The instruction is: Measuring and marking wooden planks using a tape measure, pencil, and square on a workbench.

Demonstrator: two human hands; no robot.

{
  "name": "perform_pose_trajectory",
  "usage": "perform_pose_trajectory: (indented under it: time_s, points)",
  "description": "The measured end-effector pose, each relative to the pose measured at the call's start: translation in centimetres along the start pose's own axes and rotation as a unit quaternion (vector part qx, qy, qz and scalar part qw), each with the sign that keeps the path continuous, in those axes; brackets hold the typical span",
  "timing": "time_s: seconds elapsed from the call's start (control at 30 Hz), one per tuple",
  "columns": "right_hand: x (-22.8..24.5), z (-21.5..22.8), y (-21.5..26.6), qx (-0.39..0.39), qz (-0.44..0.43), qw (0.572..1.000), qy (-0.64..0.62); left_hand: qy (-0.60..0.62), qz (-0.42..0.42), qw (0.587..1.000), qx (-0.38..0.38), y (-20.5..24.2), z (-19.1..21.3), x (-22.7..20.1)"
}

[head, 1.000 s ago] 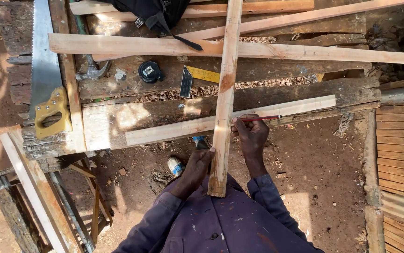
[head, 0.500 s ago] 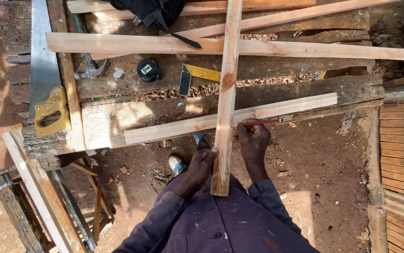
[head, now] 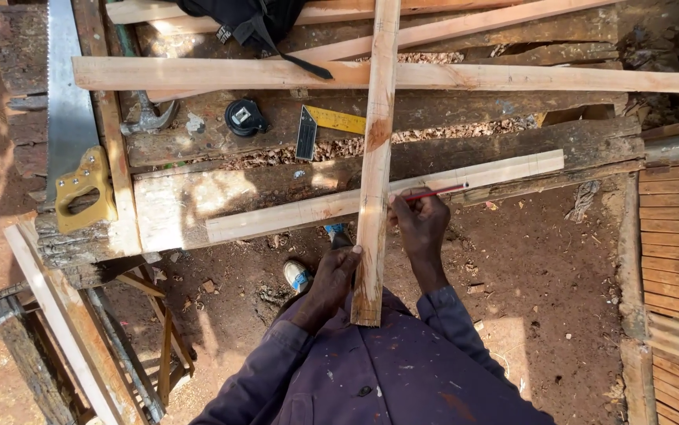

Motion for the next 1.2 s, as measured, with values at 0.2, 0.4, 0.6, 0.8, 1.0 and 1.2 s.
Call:
perform_pose_trajectory:
  time_s: [0.2, 0.4, 0.6, 0.8, 1.0, 1.2]
  points:
    - [1.3, 1.7, 1.4, -0.007, -0.021, 0.998, -0.052, 0.015, 0.028, 0.999, -0.009, -0.2, 0.7, 0.1]
    - [0.4, 3.0, -1.6, -0.009, -0.007, 0.997, -0.072, -0.031, 0.138, 0.989, -0.042, 0.5, 1.8, 5.3]
    - [-1.1, -1.0, -7.9, 0.012, 0.009, 0.997, -0.070, -0.103, 0.143, 0.980, -0.090, -0.3, 2.6, 7.2]
    - [-6.7, -4.0, -16.0, 0.004, 0.005, 0.993, -0.118, -0.171, 0.164, 0.967, -0.099, -0.8, 2.8, 9.1]
    - [-10.3, -4.6, -18.5, -0.022, -0.013, 0.988, -0.150, -0.205, 0.156, 0.960, -0.106, -1.0, 3.1, 9.8]
    - [-10.7, -4.7, -18.5, -0.056, -0.022, 0.991, -0.121, -0.200, 0.170, 0.960, -0.100, -1.0, 3.0, 10.2]
Point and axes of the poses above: each hand's wrist, its own y-axis away from the middle knuckle, its own z-axis out of the back of the hand, x = y × z, the point moved 4 cm from there along -y, towards the middle knuckle, and after that the axes turned 15 degrees about -y, right-handed, at the moved point
